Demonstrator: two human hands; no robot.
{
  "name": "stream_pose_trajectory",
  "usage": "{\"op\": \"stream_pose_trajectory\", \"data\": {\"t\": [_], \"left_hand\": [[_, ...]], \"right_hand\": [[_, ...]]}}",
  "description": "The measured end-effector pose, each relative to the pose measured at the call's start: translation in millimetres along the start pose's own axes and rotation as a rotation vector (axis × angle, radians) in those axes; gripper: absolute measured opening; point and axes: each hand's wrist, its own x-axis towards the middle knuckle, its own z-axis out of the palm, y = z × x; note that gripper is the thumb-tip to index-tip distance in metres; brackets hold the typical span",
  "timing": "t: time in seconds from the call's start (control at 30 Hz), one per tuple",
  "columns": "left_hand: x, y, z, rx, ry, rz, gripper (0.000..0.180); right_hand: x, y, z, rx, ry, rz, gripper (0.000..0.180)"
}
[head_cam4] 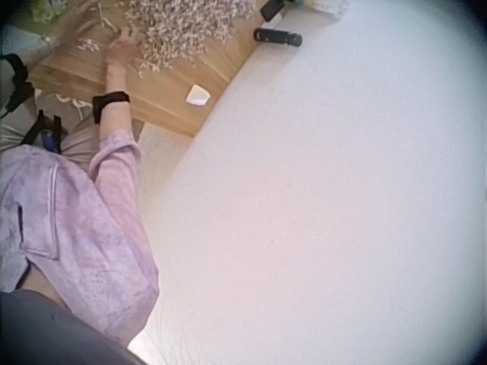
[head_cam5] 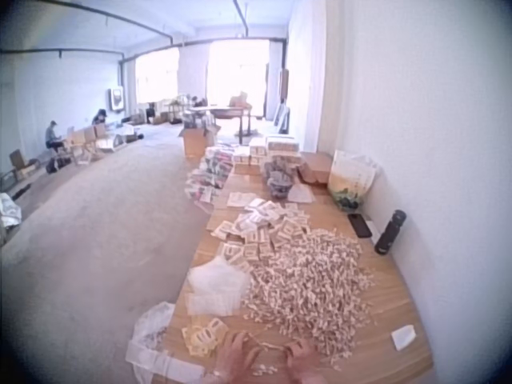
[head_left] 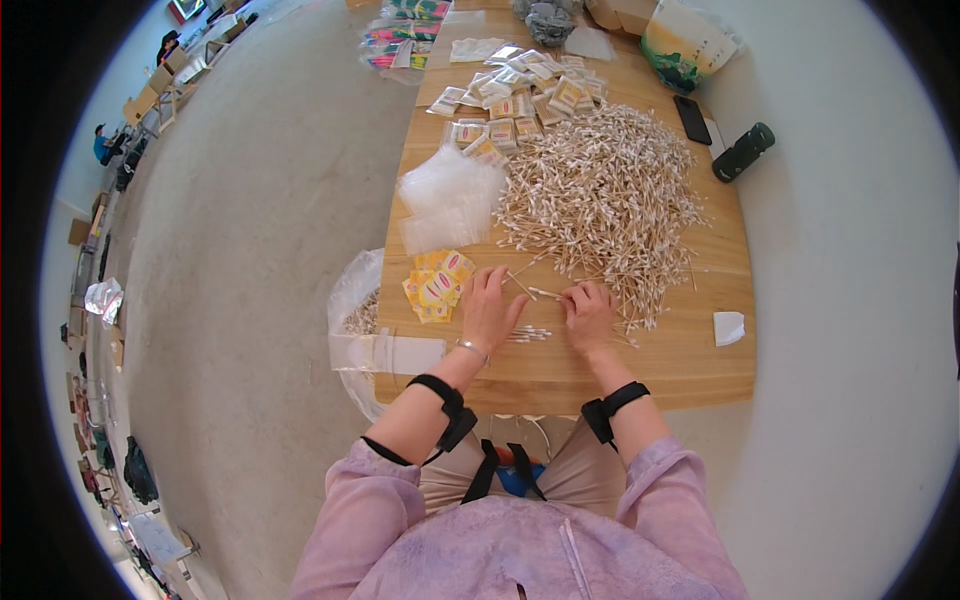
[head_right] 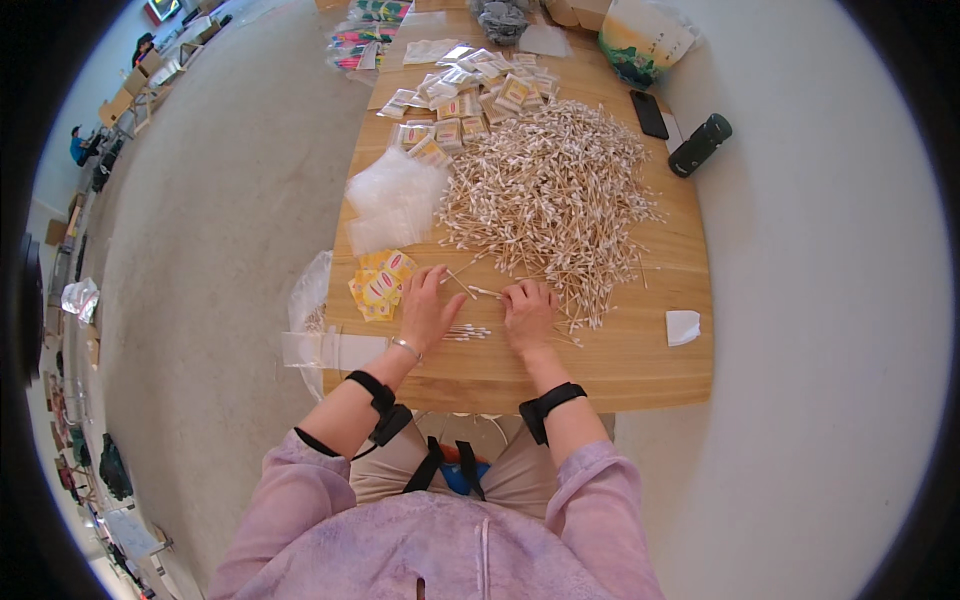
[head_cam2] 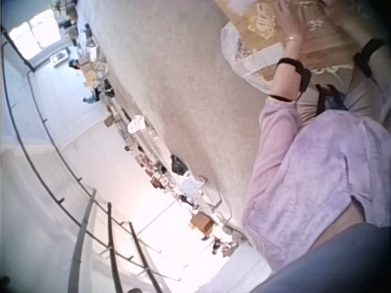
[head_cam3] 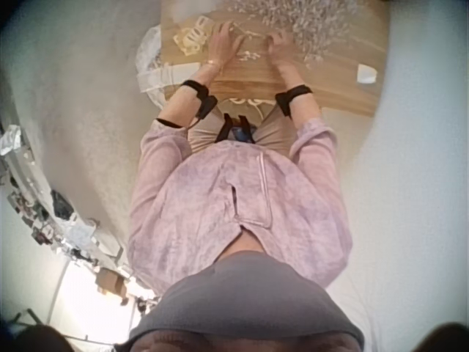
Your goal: Gathering bundles of cotton swabs and placing them into individual plastic bags.
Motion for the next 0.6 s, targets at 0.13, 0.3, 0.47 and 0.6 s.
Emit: {"op": "stream_pose_trajectory", "data": {"t": [0.13, 0.3, 0.47, 0.6], "left_hand": [[18.2, -2.1, 10.0, 0.115, -0.086, 0.045, 0.031], [22.3, -22.4, 13.6, 0.050, -0.162, 0.087, 0.013], [4.2, -27.8, -1.0, 0.046, -0.269, 0.128, 0.009], [-27.0, -16.6, -13.1, -0.019, -0.290, 0.188, 0.010]], "right_hand": [[-3.0, 2.1, -4.5, -0.036, -0.025, -0.011, 0.008], [-1.8, 14.2, -8.6, -0.216, 0.133, 0.035, 0.007], [-0.1, 9.9, -14.2, -0.271, 0.042, 0.094, 0.011], [-1.1, -8.5, -6.2, -0.163, -0.068, 0.035, 0.019]]}}
